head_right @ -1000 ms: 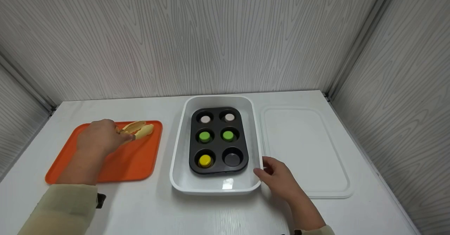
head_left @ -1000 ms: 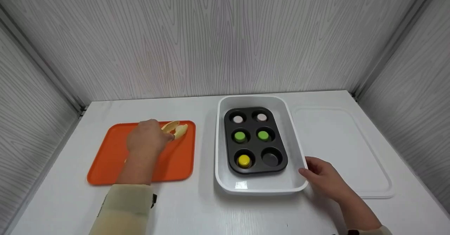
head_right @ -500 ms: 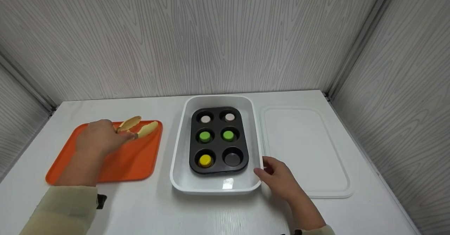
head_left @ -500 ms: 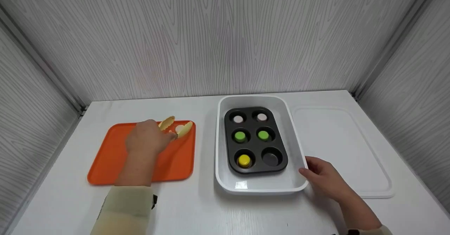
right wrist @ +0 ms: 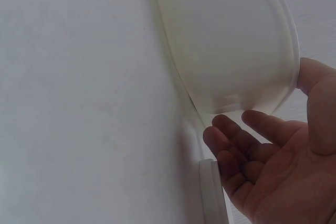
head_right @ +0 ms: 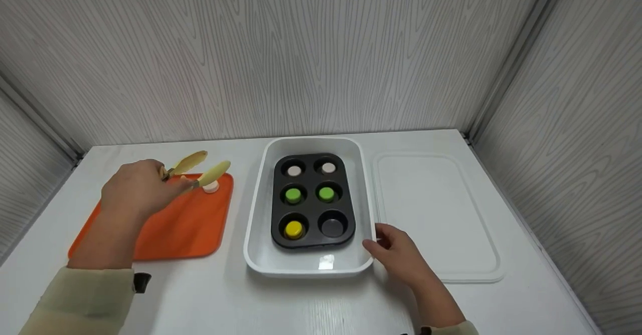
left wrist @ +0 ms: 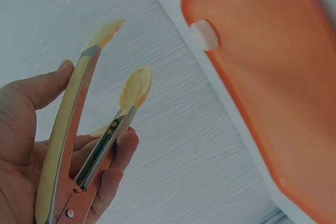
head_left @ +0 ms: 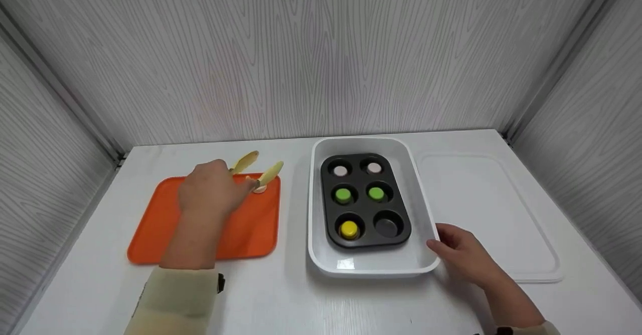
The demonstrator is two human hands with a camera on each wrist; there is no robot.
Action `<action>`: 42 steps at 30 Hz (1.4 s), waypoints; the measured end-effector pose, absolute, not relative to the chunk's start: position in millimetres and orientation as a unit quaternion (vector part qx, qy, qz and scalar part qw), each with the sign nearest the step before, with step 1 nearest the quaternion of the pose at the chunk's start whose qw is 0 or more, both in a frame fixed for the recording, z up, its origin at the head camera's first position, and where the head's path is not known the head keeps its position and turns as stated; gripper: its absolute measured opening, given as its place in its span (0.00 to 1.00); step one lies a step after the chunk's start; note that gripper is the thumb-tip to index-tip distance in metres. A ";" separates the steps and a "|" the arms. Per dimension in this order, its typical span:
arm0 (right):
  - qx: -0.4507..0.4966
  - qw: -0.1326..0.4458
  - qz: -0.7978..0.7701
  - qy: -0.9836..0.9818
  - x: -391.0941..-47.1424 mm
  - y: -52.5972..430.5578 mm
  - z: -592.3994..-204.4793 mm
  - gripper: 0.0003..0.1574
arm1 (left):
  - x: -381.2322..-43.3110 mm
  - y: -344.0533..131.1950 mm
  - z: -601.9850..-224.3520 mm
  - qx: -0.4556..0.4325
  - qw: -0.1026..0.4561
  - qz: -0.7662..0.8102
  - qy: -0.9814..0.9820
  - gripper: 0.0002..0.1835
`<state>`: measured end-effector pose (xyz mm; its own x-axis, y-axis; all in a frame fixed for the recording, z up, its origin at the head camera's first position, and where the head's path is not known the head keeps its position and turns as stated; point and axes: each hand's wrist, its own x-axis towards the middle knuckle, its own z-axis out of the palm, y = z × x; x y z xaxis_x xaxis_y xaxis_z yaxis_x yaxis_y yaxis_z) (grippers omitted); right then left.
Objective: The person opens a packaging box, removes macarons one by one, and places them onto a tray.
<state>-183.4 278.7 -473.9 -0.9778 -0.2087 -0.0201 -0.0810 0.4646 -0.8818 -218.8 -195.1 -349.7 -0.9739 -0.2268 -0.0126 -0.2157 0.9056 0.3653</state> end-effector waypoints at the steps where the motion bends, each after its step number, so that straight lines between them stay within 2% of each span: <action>1: -0.086 0.062 -0.509 0.854 -183.6 278.9 -474.0 0.29 | -217.6 -192.0 -346.7 0.109 0.020 -0.186 -0.976 0.29; 9: -0.092 0.062 -0.512 0.852 -184.9 280.7 -476.0 0.30 | -214.9 -161.2 -327.9 0.073 0.047 -0.182 -0.979 0.26; 20: -0.091 0.077 -0.512 0.851 -182.7 286.0 -476.4 0.33 | -243.5 -106.3 -308.0 0.013 0.055 -0.144 -0.988 0.24; 29: -0.088 0.079 -0.510 0.852 -183.4 285.5 -474.1 0.33 | -256.8 -74.0 -319.7 -0.014 0.028 -0.153 -0.988 0.24; 42: -0.102 0.085 -0.511 0.849 -183.9 280.1 -476.5 0.34 | -257.6 -34.9 -344.4 -0.064 -0.007 -0.115 -0.991 0.22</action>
<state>-183.9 280.1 -476.5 -0.9650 -0.2593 -0.0399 -0.0863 0.4574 -0.8850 -257.6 -34.9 -344.4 -0.9917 0.1286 0.0009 0.1254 0.9652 0.2295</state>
